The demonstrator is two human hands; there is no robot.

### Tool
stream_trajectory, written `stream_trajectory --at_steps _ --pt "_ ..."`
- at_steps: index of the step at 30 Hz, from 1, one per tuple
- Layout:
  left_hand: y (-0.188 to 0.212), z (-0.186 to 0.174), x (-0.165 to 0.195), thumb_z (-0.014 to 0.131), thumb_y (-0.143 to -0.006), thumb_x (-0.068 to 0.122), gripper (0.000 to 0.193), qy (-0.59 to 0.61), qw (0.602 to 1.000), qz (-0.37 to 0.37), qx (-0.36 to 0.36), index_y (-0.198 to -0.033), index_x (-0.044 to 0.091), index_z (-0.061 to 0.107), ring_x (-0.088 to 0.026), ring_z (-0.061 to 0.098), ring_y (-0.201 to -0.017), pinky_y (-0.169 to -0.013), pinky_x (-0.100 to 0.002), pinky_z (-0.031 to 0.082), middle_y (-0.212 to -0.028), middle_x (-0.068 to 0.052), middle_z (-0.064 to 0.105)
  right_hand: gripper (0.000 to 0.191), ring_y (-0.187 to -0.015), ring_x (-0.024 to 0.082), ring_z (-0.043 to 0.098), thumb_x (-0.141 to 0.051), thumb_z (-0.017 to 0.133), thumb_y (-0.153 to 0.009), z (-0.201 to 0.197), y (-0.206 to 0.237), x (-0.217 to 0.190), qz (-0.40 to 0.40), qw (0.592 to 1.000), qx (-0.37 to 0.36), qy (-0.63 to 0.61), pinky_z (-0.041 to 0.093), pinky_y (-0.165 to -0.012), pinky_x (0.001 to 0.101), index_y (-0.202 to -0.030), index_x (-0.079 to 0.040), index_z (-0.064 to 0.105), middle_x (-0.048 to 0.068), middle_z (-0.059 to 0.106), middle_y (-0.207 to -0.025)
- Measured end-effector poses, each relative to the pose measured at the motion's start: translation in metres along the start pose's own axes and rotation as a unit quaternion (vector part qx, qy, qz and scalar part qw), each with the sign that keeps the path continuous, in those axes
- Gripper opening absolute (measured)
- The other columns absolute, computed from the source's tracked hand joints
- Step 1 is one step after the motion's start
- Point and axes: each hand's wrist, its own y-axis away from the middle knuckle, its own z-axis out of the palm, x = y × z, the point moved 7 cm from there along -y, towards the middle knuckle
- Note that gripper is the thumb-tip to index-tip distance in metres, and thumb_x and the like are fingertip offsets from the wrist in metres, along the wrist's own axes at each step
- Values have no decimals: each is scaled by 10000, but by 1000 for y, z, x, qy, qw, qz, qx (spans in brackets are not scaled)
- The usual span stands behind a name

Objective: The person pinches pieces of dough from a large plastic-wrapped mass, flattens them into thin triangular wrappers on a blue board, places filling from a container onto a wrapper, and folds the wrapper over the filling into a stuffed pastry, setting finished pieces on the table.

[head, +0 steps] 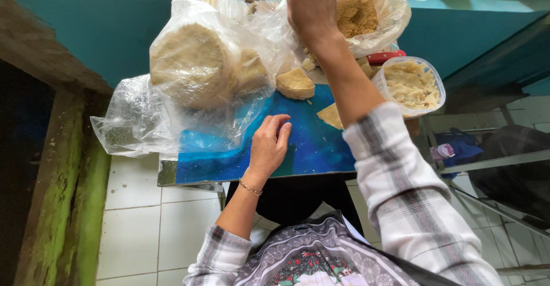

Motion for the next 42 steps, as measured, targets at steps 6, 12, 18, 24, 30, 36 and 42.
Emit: stream_trajectory --at_steps 6,12,18,24,30,36,42 --pt "4 4 1 673 -965 136 155 -25 1000 -2 -16 -1083 40 705 -257 705 -772 -702 -357 561 -957 -113 688 243 -883 304 667 -303 783 -863 -67 187 -13 53 974 -192 -109 532 -720 438 -966 -112 675 86 653 -905" --pt "3 10 9 687 -956 143 135 -64 997 20 -32 -1056 58 713 -256 706 -774 -681 -363 554 -951 -101 685 149 -903 280 684 -244 785 -895 -75 259 -6 144 965 -121 -184 546 -755 400 -943 -113 734 56 698 -960" --pt "2 5 8 674 -962 149 117 -37 999 12 -34 -1019 63 728 -231 682 -702 -655 -349 545 -910 -88 688 125 -772 150 645 -153 763 -934 -19 294 43 375 841 -128 -369 520 -704 295 -1027 -69 763 21 715 -873" --pt "3 30 37 678 -941 134 227 -159 969 171 -83 -1162 97 713 -265 674 -987 -838 -392 532 -1153 -75 701 135 -785 43 623 -126 751 -920 4 315 59 419 748 -125 -498 515 -732 216 -1004 -20 762 -28 710 -859" --pt "9 90 51 685 -915 288 460 -282 922 207 -167 -1301 50 605 -316 549 -1273 -1061 -607 373 -1357 -106 608 115 -773 54 629 -135 696 -988 14 326 65 458 689 -74 -557 516 -716 223 -1010 -22 694 -23 690 -847" --pt "9 90 49 660 -905 251 509 -274 936 192 -105 -1362 41 576 -339 517 -1316 -1095 -624 338 -1442 -136 541 97 -823 56 627 -112 691 -994 3 328 56 404 748 -78 -520 531 -753 230 -1008 -17 692 -8 690 -889" --pt "8 95 41 664 -903 232 434 -311 922 164 -164 -1302 78 588 -305 534 -1311 -1108 -697 292 -1419 -73 550 79 -802 66 644 -108 669 -1004 -30 315 55 470 696 58 -539 554 -727 250 -1028 -34 682 -13 698 -895"
